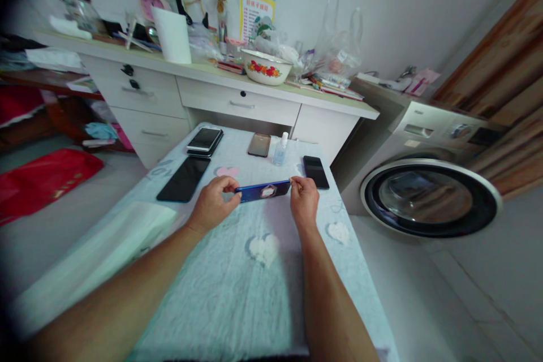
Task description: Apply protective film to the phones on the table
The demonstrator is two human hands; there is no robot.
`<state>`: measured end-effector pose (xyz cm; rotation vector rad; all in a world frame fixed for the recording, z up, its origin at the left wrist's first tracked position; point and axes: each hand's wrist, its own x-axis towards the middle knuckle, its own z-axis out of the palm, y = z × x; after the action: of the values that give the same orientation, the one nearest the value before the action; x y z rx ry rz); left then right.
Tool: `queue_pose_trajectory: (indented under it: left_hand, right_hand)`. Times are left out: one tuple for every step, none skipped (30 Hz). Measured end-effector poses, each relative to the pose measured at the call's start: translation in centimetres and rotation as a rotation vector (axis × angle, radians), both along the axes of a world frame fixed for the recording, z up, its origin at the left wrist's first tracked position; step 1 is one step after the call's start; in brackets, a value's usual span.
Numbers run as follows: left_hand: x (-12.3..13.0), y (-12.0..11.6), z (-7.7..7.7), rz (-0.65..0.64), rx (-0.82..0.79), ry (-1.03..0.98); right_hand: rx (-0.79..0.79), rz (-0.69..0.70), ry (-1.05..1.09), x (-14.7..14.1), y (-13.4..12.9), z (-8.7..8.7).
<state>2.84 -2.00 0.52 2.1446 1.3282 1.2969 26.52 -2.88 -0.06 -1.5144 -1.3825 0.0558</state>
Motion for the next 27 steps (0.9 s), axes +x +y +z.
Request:
queue_pose_trajectory:
  left_hand:
    - [0.0, -0.02, 0.02, 0.003, 0.005, 0.003]
    - [0.01, -0.04, 0.06, 0.005, 0.008, 0.007]
    - [0.02, -0.07, 0.11, 0.007, 0.011, 0.01]
    - [0.03, -0.09, 0.16, 0.011, 0.014, 0.014]
    - [0.03, -0.09, 0.19, 0.017, 0.017, 0.017]
    - [0.02, -0.09, 0.21, 0.023, 0.02, 0.019]
    - [0.01, -0.07, 0.2, 0.03, 0.023, 0.021]
    - [-0.02, -0.04, 0.17, 0.038, 0.025, 0.023]
    - [-0.05, 0.0, 0.13, 0.046, 0.028, 0.024]
    - [-0.08, 0.04, 0.07, 0.056, 0.03, 0.025]
    - [-0.12, 0.07, 0.02, 0.069, 0.032, 0.026]
    - [-0.14, 0.1, -0.02, 0.082, 0.034, 0.03]
    - [-0.15, 0.11, -0.04, 0.095, 0.037, 0.036]
    - [-0.16, 0.11, -0.04, 0.106, 0.043, 0.044]
    - [-0.15, 0.11, -0.02, 0.115, 0.05, 0.053]
    - [-0.13, 0.09, 0.02, 0.121, 0.06, 0.065]
    - [-0.11, 0.08, 0.06, 0.126, 0.071, 0.076]
    - [-0.09, 0.07, 0.1, 0.132, 0.081, 0.087]
    - [-0.08, 0.06, 0.14, 0.139, 0.09, 0.095]
    - [-0.08, 0.07, 0.16, 0.145, 0.1, 0.099]
    - [-0.08, 0.07, 0.18, 0.147, 0.112, 0.101]
    - [-0.08, 0.07, 0.18, 0.145, 0.127, 0.104]
    - [-0.07, 0.05, 0.18, 0.138, 0.144, 0.112]
    - [-0.05, 0.03, 0.19, 0.129, 0.163, 0.13]
    - [-0.02, -0.02, 0.22, 0.122, 0.184, 0.156]
    - [0.03, -0.08, 0.26, 0.118, 0.204, 0.189]
    - [0.1, -0.15, 0.31, 0.118, 0.224, 0.222]
  right_hand:
    - [0.0, -0.002, -0.001, -0.02, -0.03, 0.04]
    - [-0.001, -0.003, -0.001, -0.03, -0.05, 0.08]
    - [-0.001, -0.004, 0.001, -0.04, -0.07, 0.11]
    - [-0.002, -0.003, 0.003, -0.04, -0.09, 0.13]
    - [-0.002, -0.001, 0.004, -0.05, -0.1, 0.14]
    - [-0.003, 0.0, 0.003, -0.06, -0.11, 0.14]
    - [-0.005, 0.003, 0.001, -0.08, -0.11, 0.13]
    - [-0.006, 0.007, -0.001, -0.11, -0.1, 0.1]
    - [-0.007, 0.012, -0.003, -0.16, -0.07, 0.06]
    - [-0.008, 0.019, -0.002, -0.2, -0.04, 0.01]
    - [-0.01, 0.027, 0.003, -0.25, 0.01, -0.06]
    - [-0.012, 0.035, 0.009, -0.29, 0.06, -0.12]
    - [-0.013, 0.043, 0.016, -0.32, 0.12, -0.19]
    - [-0.013, 0.048, 0.023, -0.34, 0.18, -0.26]
    - [-0.013, 0.052, 0.029, -0.35, 0.23, -0.32]
    - [-0.012, 0.052, 0.032, -0.36, 0.27, -0.36]
    - [-0.013, 0.052, 0.033, -0.36, 0.29, -0.39]
    - [-0.015, 0.052, 0.033, -0.37, 0.3, -0.4]
    - [-0.016, 0.051, 0.033, -0.39, 0.29, -0.39]
    - [-0.017, 0.052, 0.032, -0.41, 0.27, -0.36]
    - [-0.016, 0.05, 0.031, -0.45, 0.24, -0.33]
    - [-0.014, 0.048, 0.031, -0.49, 0.21, -0.3]
    - [-0.014, 0.047, 0.031, -0.53, 0.19, -0.27]
    - [-0.013, 0.045, 0.032, -0.57, 0.17, -0.26]
    - [-0.014, 0.044, 0.032, -0.6, 0.16, -0.25]
    - [-0.015, 0.044, 0.033, -0.61, 0.16, -0.26]
    - [-0.014, 0.044, 0.034, -0.61, 0.17, -0.27]
